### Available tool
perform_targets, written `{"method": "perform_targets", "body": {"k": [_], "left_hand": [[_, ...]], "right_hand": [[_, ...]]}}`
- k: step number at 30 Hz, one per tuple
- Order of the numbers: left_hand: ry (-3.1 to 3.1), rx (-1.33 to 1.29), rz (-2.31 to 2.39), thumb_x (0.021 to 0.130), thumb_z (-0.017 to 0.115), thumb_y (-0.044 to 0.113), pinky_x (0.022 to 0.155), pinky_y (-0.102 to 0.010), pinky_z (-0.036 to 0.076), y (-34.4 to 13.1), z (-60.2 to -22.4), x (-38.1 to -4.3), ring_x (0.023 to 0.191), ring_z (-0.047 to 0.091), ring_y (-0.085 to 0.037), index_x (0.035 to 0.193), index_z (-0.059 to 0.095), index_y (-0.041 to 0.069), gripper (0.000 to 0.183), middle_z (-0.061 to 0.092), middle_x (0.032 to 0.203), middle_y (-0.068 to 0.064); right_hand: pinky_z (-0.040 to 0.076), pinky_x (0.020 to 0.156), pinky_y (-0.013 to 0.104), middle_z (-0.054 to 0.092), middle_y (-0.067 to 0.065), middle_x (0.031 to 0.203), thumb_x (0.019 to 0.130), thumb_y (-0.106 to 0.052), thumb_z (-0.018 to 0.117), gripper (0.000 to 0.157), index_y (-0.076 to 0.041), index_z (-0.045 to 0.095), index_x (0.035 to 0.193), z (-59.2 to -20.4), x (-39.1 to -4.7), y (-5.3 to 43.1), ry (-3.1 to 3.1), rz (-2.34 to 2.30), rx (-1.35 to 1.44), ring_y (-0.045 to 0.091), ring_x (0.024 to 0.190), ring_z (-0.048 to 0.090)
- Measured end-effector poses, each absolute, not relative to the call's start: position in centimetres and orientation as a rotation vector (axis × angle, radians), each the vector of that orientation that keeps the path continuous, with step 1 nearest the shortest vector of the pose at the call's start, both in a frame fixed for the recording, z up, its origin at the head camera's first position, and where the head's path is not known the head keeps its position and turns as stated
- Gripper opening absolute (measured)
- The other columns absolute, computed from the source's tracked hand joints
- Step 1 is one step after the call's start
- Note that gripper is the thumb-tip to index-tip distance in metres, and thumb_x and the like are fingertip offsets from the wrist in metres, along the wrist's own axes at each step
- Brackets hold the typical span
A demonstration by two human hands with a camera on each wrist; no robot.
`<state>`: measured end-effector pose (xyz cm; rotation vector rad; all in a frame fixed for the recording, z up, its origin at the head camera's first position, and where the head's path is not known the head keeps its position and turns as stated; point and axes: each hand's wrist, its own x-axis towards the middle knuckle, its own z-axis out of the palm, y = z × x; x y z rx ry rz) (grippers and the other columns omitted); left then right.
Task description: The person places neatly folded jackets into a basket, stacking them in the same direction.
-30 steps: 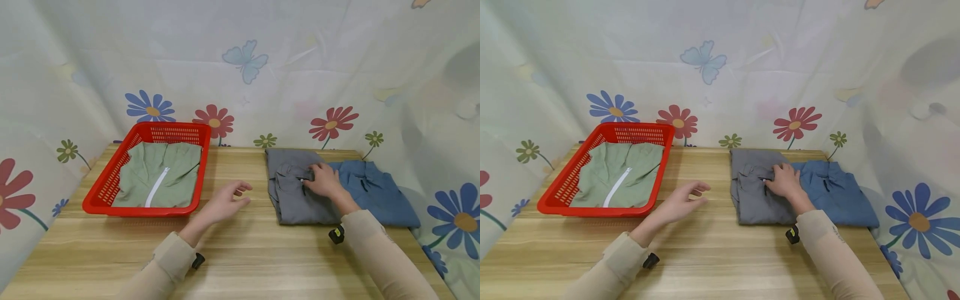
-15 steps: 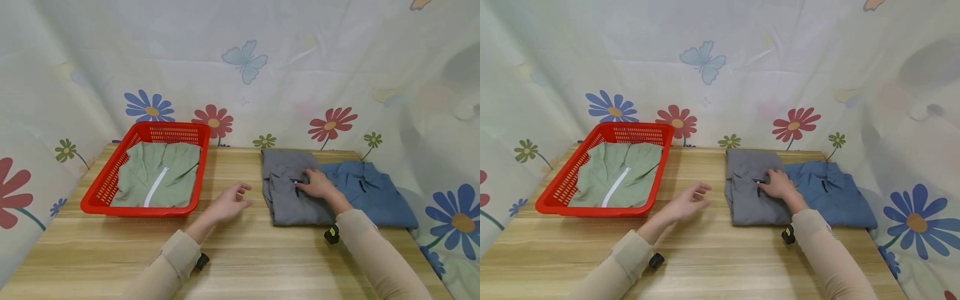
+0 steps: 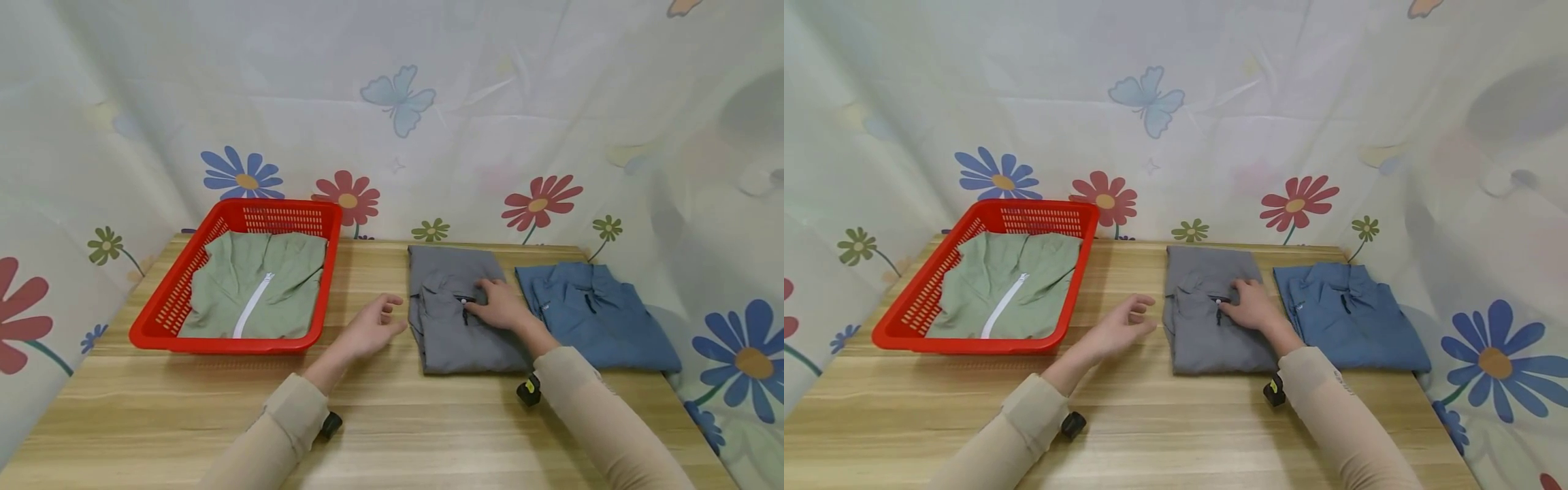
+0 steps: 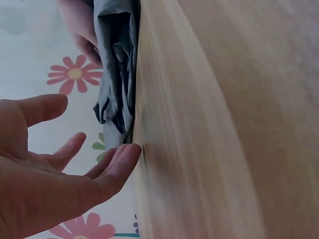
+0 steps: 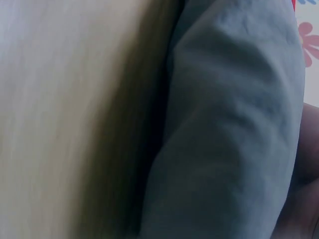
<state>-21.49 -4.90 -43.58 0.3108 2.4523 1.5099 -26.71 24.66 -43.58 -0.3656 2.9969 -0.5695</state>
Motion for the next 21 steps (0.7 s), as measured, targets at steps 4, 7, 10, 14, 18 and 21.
{"method": "perform_targets", "body": {"k": [4,7,10,14,18,21], "left_hand": [[2.468,0.288,1.531,0.098,0.069,0.015,0.102,-0.054,0.045,-4.8,-43.5,-21.6,0.123,0.055,-0.040,0.140,0.056,0.006,0.044,0.053,0.140,-0.025],[2.484,0.276,1.529,0.099,0.069,0.016,0.101,-0.054,0.046,-4.8,-43.5,-21.8,0.122,0.056,-0.039,0.141,0.055,0.006,0.045,0.053,0.140,-0.025],[2.497,0.269,1.528,0.098,0.069,0.016,0.101,-0.053,0.046,-4.9,-43.5,-21.9,0.122,0.056,-0.040,0.141,0.054,0.006,0.047,0.051,0.140,-0.027],[2.518,0.261,1.532,0.098,0.069,0.017,0.098,-0.051,0.045,-4.9,-43.3,-22.0,0.116,0.054,-0.037,0.143,0.051,0.005,0.050,0.051,0.135,-0.027],[2.559,0.256,1.515,0.098,0.068,0.018,0.094,-0.049,0.043,-4.9,-43.3,-22.0,0.108,0.051,-0.035,0.144,0.049,0.004,0.052,0.053,0.130,-0.024],[2.569,0.250,1.509,0.098,0.068,0.019,0.099,-0.051,0.044,-5.0,-43.4,-22.1,0.115,0.053,-0.036,0.145,0.048,0.003,0.054,0.052,0.138,-0.022]], "right_hand": [[0.039,0.107,0.060,0.051,0.035,0.139,0.099,-0.029,0.066,0.057,0.009,0.053,0.140,-43.6,-26.6,23.8,2.994,-0.586,-0.386,0.052,0.131,0.046],[0.039,0.107,0.060,0.052,0.034,0.138,0.099,-0.030,0.066,0.056,0.008,0.055,0.139,-43.7,-26.5,23.3,2.986,-0.614,-0.412,0.052,0.131,0.046],[0.038,0.107,0.060,0.051,0.034,0.140,0.100,-0.030,0.066,0.055,0.007,0.055,0.139,-43.7,-26.4,22.9,2.966,-0.629,-0.442,0.051,0.132,0.045],[0.038,0.108,0.059,0.049,0.034,0.143,0.101,-0.030,0.065,0.056,0.007,0.053,0.143,-43.7,-26.3,22.2,2.922,-0.635,-0.482,0.050,0.134,0.044],[0.038,0.109,0.059,0.047,0.032,0.146,0.101,-0.030,0.065,0.058,0.005,0.051,0.146,-43.6,-25.8,21.5,2.894,-0.648,-0.492,0.049,0.136,0.044],[0.038,0.109,0.059,0.046,0.032,0.147,0.101,-0.030,0.065,0.060,0.005,0.048,0.148,-43.5,-25.5,21.1,2.888,-0.656,-0.498,0.048,0.136,0.043]]}}
